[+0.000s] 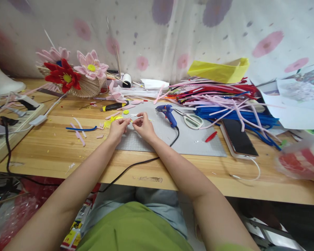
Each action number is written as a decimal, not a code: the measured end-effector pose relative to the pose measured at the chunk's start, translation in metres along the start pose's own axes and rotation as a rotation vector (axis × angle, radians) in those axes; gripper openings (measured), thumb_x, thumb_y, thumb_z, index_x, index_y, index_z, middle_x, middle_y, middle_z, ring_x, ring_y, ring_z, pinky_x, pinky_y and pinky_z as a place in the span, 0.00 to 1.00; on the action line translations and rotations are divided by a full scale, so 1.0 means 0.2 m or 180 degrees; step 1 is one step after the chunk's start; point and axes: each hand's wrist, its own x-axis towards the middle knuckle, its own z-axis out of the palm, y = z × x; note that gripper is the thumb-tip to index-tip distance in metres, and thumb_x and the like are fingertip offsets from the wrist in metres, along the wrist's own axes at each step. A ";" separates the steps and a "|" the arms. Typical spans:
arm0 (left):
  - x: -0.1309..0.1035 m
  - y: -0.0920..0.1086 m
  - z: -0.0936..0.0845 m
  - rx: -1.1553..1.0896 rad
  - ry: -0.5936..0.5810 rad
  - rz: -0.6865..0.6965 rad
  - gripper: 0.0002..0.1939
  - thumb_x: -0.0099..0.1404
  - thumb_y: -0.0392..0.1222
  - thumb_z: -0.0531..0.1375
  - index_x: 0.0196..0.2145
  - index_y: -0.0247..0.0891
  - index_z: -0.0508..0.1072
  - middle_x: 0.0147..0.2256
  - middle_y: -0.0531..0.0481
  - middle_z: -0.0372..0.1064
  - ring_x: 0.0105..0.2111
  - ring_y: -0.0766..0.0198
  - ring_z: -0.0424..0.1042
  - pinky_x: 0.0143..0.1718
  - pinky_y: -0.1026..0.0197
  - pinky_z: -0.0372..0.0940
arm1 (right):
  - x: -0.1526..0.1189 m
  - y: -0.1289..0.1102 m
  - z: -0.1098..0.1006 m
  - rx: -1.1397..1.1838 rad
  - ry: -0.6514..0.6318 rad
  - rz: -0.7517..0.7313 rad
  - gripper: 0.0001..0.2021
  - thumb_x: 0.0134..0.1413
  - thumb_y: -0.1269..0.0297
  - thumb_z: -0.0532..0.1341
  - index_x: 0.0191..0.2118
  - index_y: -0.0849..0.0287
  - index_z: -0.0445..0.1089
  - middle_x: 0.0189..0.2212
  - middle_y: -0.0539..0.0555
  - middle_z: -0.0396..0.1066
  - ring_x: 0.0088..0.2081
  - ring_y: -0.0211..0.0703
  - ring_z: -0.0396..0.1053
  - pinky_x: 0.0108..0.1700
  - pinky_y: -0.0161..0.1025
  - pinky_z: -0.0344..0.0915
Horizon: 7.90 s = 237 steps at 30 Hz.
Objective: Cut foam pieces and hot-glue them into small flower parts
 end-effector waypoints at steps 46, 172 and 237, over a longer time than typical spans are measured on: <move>0.01 -0.01 -0.02 0.0081 -0.0064 0.0149 0.08 0.48 0.42 0.64 0.20 0.35 0.70 0.18 0.55 0.63 0.20 0.72 0.60 0.23 0.67 0.55 | 0.00 0.02 -0.02 -0.0592 -0.0518 -0.0448 0.29 0.40 0.63 0.66 0.50 0.55 0.59 0.41 0.54 0.73 0.38 0.41 0.71 0.39 0.40 0.69; 0.23 0.05 -0.49 0.0698 0.2563 0.1748 0.20 0.53 0.26 0.54 0.42 0.39 0.57 0.40 0.48 0.62 0.37 0.68 0.66 0.42 0.64 0.64 | -0.02 0.04 -0.13 -0.2118 -0.0834 -0.0982 0.21 0.53 0.70 0.55 0.54 0.59 0.60 0.46 0.57 0.72 0.49 0.47 0.65 0.53 0.47 0.59; 0.05 -0.10 0.02 0.3153 -0.1025 0.2677 0.28 0.59 0.30 0.52 0.58 0.36 0.59 0.43 0.47 0.73 0.49 0.58 0.66 0.62 0.47 0.50 | -0.01 -0.01 -0.24 -0.2502 -0.0476 -0.0061 0.10 0.48 0.55 0.61 0.32 0.56 0.69 0.25 0.51 0.68 0.27 0.40 0.61 0.29 0.36 0.49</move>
